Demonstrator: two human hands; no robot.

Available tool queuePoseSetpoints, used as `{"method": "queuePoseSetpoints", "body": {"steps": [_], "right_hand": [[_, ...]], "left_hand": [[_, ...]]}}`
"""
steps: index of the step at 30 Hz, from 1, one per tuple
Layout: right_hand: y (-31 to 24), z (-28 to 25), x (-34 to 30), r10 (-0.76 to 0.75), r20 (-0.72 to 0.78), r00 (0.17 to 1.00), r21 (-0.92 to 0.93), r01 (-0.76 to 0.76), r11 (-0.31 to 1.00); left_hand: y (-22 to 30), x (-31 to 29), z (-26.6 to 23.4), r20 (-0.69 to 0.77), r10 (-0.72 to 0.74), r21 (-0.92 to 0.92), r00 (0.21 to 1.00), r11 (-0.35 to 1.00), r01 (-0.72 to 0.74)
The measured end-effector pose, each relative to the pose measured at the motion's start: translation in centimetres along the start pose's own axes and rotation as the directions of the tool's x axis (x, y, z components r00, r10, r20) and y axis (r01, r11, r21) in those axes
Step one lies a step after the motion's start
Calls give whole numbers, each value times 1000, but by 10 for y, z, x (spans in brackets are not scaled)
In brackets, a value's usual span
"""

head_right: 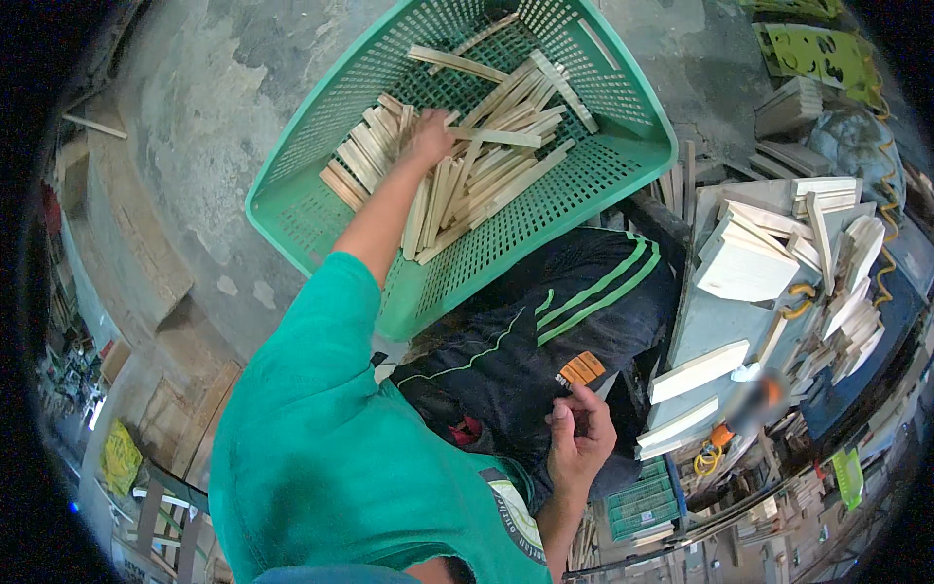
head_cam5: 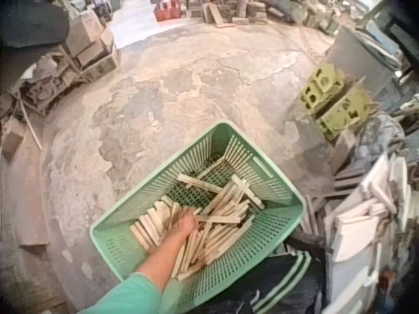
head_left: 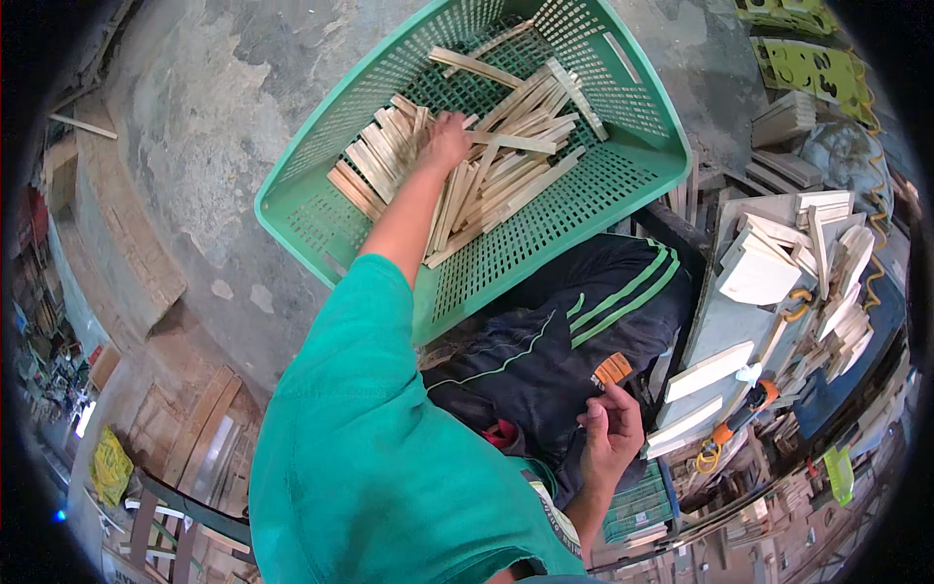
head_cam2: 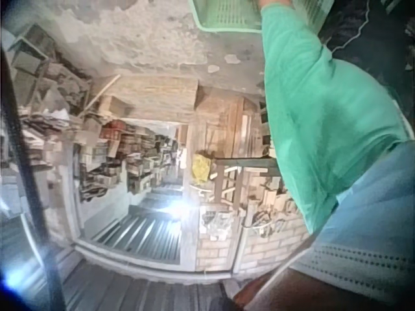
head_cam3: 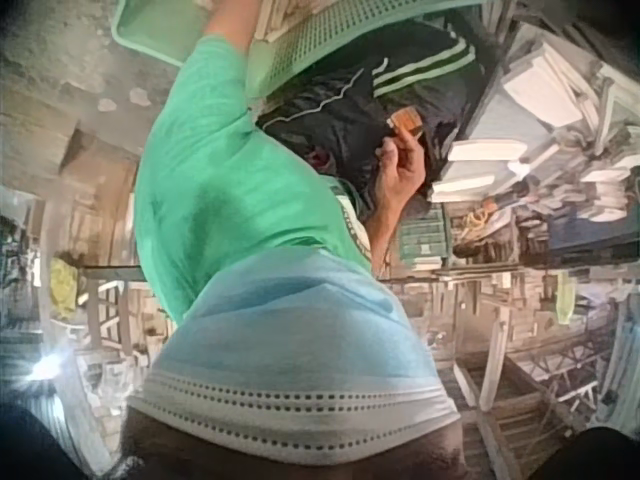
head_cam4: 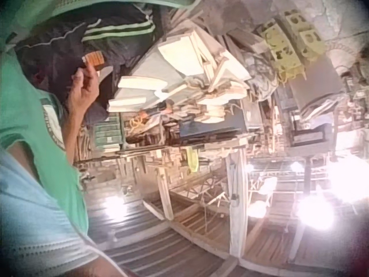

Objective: Assemble small wooden boxes using glue and a pneumatic nail gun.

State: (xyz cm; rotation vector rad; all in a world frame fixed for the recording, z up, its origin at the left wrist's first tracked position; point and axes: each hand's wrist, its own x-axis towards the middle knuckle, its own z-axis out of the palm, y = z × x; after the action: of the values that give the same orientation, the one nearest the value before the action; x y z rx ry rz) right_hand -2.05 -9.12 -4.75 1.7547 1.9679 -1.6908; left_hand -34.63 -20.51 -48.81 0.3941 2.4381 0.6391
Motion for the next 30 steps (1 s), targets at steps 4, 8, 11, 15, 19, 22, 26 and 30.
{"method": "queuePoseSetpoints", "body": {"steps": [4, 8, 11, 15, 19, 22, 26, 30], "right_hand": [[2, -1, -1, 6, 4, 1000, 6, -6, 1000], [-1, -2, -2, 12, 30, 999, 64, -14, 998], [0, -4, -4, 27, 31, 999, 76, -30, 997], [4, -5, -4, -29, 46, 999, 111, 24, 994], [2, -2, 6, -190, 31, 981, 46, 188, 981], [-20, 18, 31, -458, -10, 889, -17, 458, 889], [-79, 46, 56, -738, 82, 670, -343, 714, 611], [-78, 51, 49, -645, 26, 764, -391, 601, 697]], "left_hand": [[47, 8, 1, 175, -115, 34, 978, 993, 110], [57, 14, -1, 274, -207, 244, 939, 960, 140], [50, 16, -10, 340, -210, 303, 916, 947, 105], [34, 16, -50, 454, -68, 343, 889, 934, -104], [87, -33, -124, 549, 25, -398, 835, 887, 234], [142, -96, -169, 475, 94, -682, 875, 668, 299], [219, -178, -207, 419, 266, -823, 868, 516, 238], [256, -219, -203, 382, 469, -910, 796, 342, 235]]}}
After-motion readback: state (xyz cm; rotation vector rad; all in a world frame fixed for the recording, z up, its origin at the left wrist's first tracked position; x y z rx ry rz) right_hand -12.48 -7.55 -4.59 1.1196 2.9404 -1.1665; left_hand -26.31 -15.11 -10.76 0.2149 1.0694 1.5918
